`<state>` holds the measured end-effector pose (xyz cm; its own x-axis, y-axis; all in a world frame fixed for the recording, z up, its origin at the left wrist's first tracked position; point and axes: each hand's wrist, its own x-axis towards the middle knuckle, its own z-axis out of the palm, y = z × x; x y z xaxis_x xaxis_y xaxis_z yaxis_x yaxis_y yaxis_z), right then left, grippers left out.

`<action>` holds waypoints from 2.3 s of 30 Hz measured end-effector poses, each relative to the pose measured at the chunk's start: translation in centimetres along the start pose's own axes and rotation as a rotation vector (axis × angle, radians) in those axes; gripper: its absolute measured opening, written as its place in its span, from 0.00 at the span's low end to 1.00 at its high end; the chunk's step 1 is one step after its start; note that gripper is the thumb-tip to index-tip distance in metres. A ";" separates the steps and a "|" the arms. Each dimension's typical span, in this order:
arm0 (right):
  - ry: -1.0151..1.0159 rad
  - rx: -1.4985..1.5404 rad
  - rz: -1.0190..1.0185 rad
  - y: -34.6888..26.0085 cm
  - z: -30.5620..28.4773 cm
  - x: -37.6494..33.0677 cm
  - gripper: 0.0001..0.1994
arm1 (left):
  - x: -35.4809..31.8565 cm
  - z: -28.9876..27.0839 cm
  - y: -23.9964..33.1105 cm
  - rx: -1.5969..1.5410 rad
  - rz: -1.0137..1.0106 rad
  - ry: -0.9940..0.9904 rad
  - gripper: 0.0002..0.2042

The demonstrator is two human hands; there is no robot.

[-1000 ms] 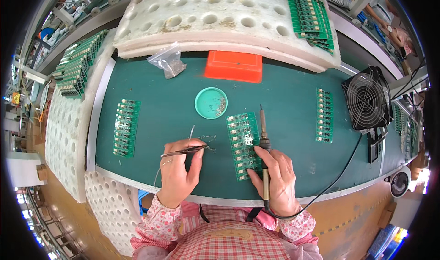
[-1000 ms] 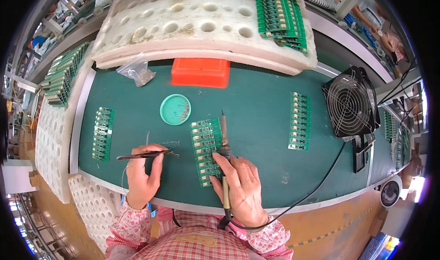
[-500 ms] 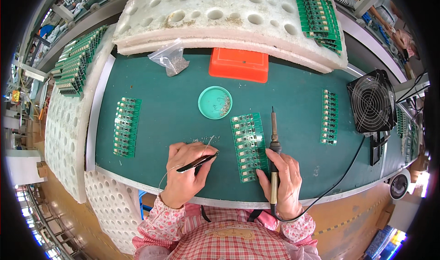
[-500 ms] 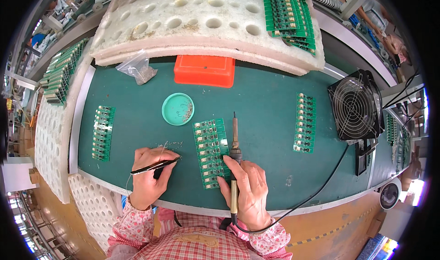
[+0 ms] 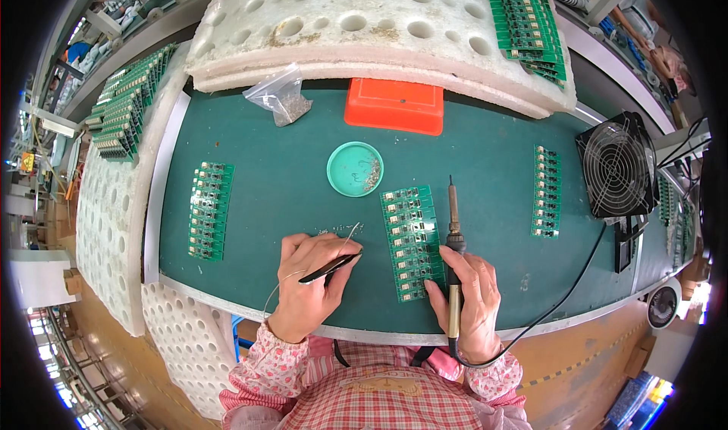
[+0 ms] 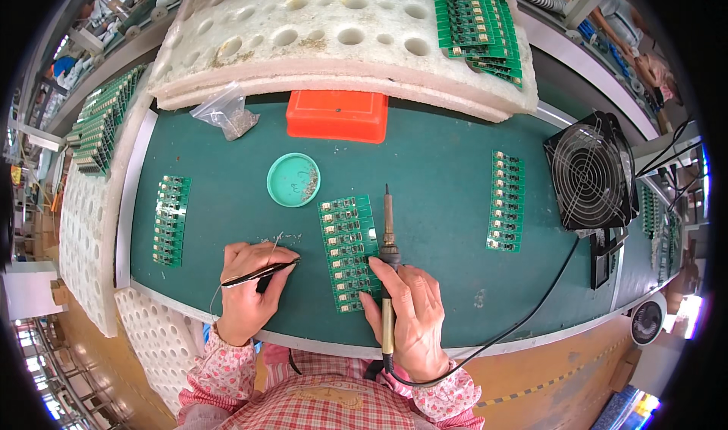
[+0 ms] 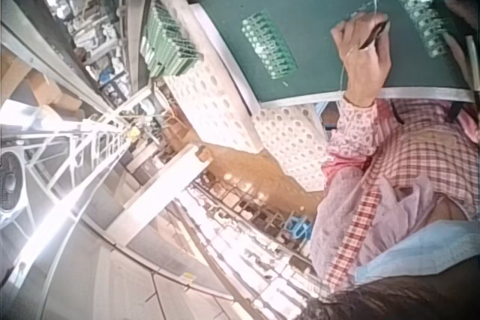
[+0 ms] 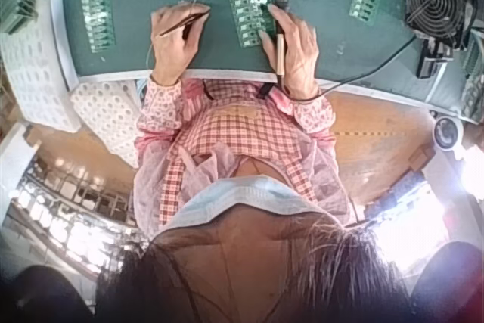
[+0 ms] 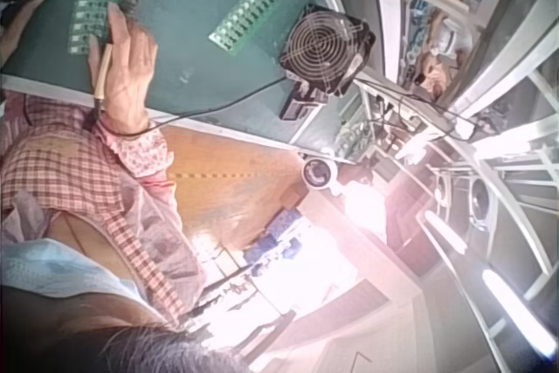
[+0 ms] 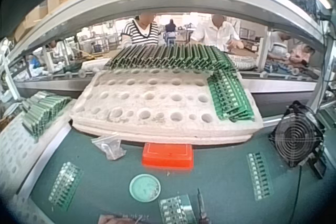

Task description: The person solders electronic components onto a printed circuit board using a soldering iron and tweezers.

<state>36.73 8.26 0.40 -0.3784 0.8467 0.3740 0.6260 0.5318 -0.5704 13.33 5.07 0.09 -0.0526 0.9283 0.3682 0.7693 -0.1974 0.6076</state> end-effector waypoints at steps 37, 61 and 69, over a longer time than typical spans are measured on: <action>0.042 0.028 0.000 0.1 -0.6 -0.3 0.29 | -0.6 2.9 3.8 -0.228 -0.134 0.021 0.11; 0.045 0.070 -0.027 0.1 -0.7 -0.1 0.27 | -0.4 2.8 3.4 -0.154 -0.042 -0.023 0.16; 0.192 0.386 -0.027 0.0 -1.9 -1.1 0.13 | -0.5 3.0 3.4 -0.138 -0.056 -0.014 0.15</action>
<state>38.46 7.29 1.33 -0.2346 0.8330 0.5010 0.3027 0.5524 -0.7767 17.89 4.85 -0.11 -0.0831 0.9433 0.3214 0.6704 -0.1857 0.7184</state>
